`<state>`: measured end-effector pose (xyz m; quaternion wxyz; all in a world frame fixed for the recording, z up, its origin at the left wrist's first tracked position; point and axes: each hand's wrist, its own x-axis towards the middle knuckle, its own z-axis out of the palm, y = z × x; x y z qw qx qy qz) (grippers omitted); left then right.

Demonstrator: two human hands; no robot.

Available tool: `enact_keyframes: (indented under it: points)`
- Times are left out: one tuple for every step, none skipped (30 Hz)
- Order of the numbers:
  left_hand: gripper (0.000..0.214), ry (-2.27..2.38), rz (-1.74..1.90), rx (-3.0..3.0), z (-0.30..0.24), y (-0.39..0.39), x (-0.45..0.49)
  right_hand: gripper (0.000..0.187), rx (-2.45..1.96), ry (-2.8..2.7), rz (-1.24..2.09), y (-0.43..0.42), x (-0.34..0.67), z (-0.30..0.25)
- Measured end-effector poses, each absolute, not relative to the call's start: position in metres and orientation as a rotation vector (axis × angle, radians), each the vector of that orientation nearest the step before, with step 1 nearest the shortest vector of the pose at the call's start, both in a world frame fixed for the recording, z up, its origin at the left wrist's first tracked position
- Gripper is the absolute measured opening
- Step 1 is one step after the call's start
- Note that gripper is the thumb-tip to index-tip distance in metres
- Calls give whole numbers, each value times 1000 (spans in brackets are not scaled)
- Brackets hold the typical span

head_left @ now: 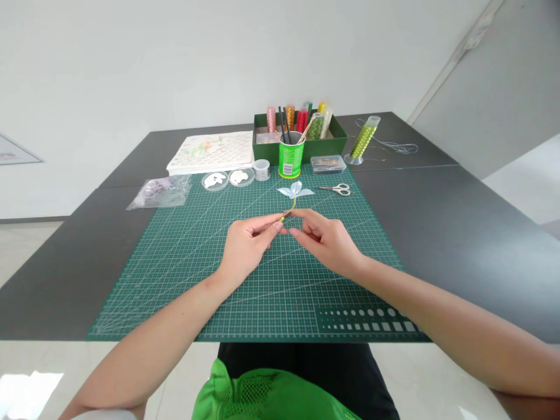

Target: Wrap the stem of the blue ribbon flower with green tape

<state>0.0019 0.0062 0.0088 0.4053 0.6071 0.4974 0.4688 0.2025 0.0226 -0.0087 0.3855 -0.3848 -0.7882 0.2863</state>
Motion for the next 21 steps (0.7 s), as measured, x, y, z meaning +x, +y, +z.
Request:
enact_keyframes:
  points:
    - [27,1246,1185,1508,8,7,2,31,-976,-2058,603,21,203,-9]
    - [28,1238,1190,1483,8,7,2,30,-970,-2100,490,20,204,-9]
    - [29,1231,1194,1459,7,8,2,29,-963,-2133,392,20,204,-10]
    - [29,1228,1197,1436,6,9,2,28,-959,-2155,302,19,204,-11]
    - [30,1226,1196,1417,5,9,2,27,-951,-2170,221,19,204,-12]
    - [31,1226,1194,1401,5,10,2,26,-937,-2181,147,19,205,-13]
    - [32,1229,1190,1389,4,10,1,26,-915,-2191,81,19,205,-14]
    - [33,1232,1185,1384,4,10,1,26,-888,-2201,24,20,206,-14]
    - [33,1238,1180,1384,4,10,1,26,-856,-2215,-24,20,207,-14]
    - [34,1244,1175,1388,3,10,1,26,-822,-2229,-71,20,208,-14]
    - [35,1252,1168,1392,4,11,1,25,-785,-2241,-121,20,209,-13]
    - [35,1261,1159,1396,4,11,1,25,-751,-2247,-179,20,210,-11]
    - [35,1272,1145,1399,4,11,1,24,-721,-2246,-245,20,211,-8]
    - [35,1288,1123,1406,5,11,1,24,-697,-2239,-314,20,212,-5]
    - [33,1307,1091,1423,5,11,1,25,-680,-2231,-377,20,212,-2]
    - [32,1327,1054,1448,5,11,1,26,-669,-2227,-429,20,213,1]
    - [31,1347,1013,1480,5,10,1,27,-663,-2229,-467,20,214,5]
    - [32,1363,968,1515,5,10,1,28,-656,-2233,-494,20,215,8]
    - [35,1374,924,1549,4,9,1,28,-645,-2243,-513,21,216,11]
    - [40,1381,882,1579,3,9,1,28,-629,-2254,-530,22,218,13]
    - [46,1381,844,1605,2,9,0,28,-612,-2263,-548,23,220,15]
